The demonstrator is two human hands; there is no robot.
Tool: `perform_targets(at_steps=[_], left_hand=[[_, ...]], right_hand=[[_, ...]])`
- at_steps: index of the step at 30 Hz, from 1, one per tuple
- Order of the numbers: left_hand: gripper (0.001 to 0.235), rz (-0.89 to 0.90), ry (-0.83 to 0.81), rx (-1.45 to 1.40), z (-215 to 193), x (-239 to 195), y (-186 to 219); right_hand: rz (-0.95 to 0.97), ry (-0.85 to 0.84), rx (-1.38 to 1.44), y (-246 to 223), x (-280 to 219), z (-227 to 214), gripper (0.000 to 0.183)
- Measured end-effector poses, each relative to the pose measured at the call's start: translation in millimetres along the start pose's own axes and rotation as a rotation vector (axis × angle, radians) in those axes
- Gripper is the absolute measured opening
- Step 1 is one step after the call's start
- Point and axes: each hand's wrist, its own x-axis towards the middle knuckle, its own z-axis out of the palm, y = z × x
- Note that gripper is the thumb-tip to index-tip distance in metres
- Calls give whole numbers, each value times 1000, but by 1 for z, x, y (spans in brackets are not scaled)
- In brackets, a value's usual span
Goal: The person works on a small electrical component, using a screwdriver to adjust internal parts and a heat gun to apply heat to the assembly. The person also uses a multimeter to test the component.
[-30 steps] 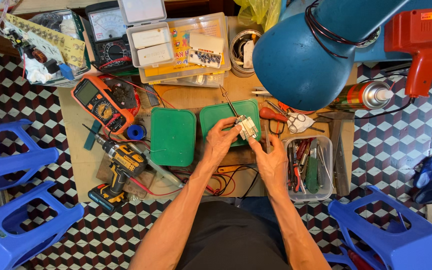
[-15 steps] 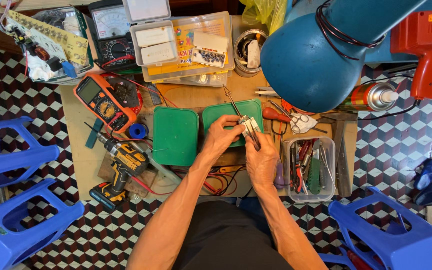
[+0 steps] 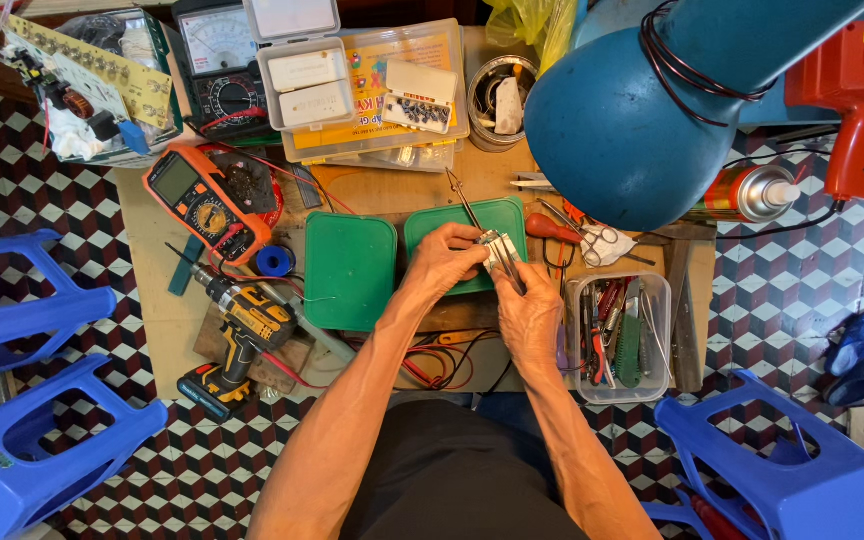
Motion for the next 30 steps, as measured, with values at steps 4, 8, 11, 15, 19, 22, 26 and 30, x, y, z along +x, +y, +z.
perform_targets(at_steps=[4, 8, 11, 15, 19, 22, 26, 30], left_hand=[[45, 7, -4, -11, 0, 0, -1], [44, 12, -1, -15, -1, -3, -2], [44, 39, 39, 32, 3, -5, -3], [47, 67, 89, 91, 7, -9, -5], [49, 90, 103, 65, 9, -11, -6], [49, 137, 144, 109, 14, -14, -6], [55, 185, 213, 143, 25, -22, -8], [59, 191, 237, 145, 31, -28, -9]], right_hand=[[-24, -7, 10, -1, 0, -1, 20], [-7, -19, 24, -1, 0, -1, 20], [-31, 3, 9, 0, 0, 0, 20], [-16, 24, 21, 1, 0, 3, 22], [-9, 29, 13, 1, 0, 2, 23], [-34, 38, -16, -1, 0, 1, 24], [-4, 41, -33, -1, -2, 1, 26], [40, 47, 52, 2, -3, 1, 26]])
